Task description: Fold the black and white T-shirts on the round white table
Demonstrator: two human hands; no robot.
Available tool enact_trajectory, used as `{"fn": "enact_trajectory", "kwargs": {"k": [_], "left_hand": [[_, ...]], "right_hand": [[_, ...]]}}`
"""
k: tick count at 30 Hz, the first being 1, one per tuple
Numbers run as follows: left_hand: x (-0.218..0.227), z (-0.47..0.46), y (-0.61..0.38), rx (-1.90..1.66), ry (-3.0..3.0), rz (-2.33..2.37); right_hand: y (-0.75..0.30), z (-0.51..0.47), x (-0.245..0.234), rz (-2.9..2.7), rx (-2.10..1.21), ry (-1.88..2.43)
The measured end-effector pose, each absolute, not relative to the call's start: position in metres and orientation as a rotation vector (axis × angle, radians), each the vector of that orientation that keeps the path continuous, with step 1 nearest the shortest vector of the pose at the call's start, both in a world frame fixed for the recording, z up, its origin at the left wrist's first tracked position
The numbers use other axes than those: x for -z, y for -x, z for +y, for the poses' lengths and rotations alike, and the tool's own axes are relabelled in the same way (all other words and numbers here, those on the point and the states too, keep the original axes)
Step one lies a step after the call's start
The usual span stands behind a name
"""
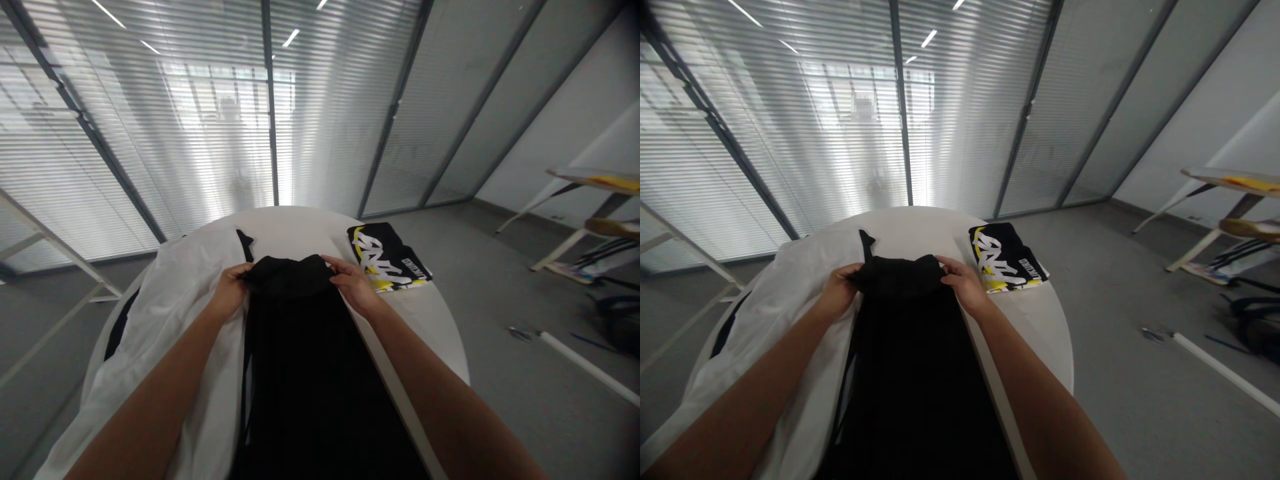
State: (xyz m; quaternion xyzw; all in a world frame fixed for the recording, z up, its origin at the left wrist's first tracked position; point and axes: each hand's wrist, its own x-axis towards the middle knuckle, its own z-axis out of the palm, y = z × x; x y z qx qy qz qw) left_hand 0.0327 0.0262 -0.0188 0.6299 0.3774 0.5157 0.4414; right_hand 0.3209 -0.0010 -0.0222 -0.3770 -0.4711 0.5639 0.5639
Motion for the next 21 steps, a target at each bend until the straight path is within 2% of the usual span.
{"fn": "enact_trajectory", "kwargs": {"k": [5,13,21], "left_hand": [[0.028,0.031,-0.03,-1.324,-1.516,0.817],[0.024,0.028,-0.03,-1.281,-1.436,0.668],[0.021,0.025,-0.027,-1.235,-1.59,0.635]], "right_hand": [[-0.327,0.0,0.023,-1.083,-1.172,0.77],[-0.33,-0.002,0.016,-0.992,-1.198,0.666],[-0.332,0.002,0.016,-0.748,-1.189,0.93]]}}
